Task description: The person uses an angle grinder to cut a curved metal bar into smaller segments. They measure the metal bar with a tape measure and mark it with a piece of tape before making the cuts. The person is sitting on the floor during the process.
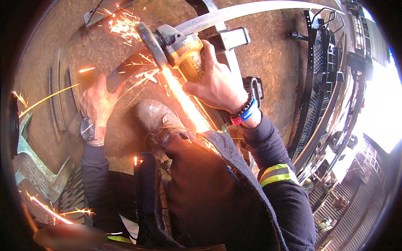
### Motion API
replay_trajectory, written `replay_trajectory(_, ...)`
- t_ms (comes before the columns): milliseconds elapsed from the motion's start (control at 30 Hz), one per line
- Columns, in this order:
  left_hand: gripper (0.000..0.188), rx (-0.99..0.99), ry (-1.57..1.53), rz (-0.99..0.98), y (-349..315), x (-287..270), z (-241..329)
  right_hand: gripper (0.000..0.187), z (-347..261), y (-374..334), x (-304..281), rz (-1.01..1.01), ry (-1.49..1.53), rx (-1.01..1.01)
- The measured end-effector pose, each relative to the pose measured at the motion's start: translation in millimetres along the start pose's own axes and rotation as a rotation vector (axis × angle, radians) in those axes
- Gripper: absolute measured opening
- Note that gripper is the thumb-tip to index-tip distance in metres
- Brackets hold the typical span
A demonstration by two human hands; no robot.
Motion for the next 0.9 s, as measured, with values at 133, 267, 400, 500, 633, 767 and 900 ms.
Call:
replay_trajectory(133,0.041,-0.02,0.037,-0.043,1,5,1,0.104,6,-9,-1,-0.006,-0.007,0.022)
replay_trajectory(267,0.042,0.001,0.01,-0.056,1,4,0,0.106,11,-18,1,-0.024,0.01,0.035)
replay_trajectory(400,0.042,0.003,0.017,-0.027,0,5,0,0.107,14,-20,2,-0.016,-0.003,0.066)
replay_trajectory(500,0.042,0.001,0.02,-0.01,0,4,0,0.108,15,-17,3,-0.01,0.027,0.058)
replay_trajectory(633,0.042,-0.019,0.041,-0.057,-1,7,-2,0.109,15,-13,6,0.004,0.045,0.025)
replay_trajectory(767,0.041,0.011,-0.021,-0.009,-1,5,2,0.109,15,-14,4,0.014,0.057,0.029)
replay_trajectory(900,0.041,0.004,-0.006,-0.024,0,3,1,0.108,13,-13,5,0.012,0.066,0.02)
Point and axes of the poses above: each hand's wrist, its own y-axis towards the middle knuckle, its own x-axis out of the palm, z = x × y, the point moved 10 cm from there along y, towards the middle knuckle, and after that the axes turned 15 degrees about y, right-handed, at the moved point
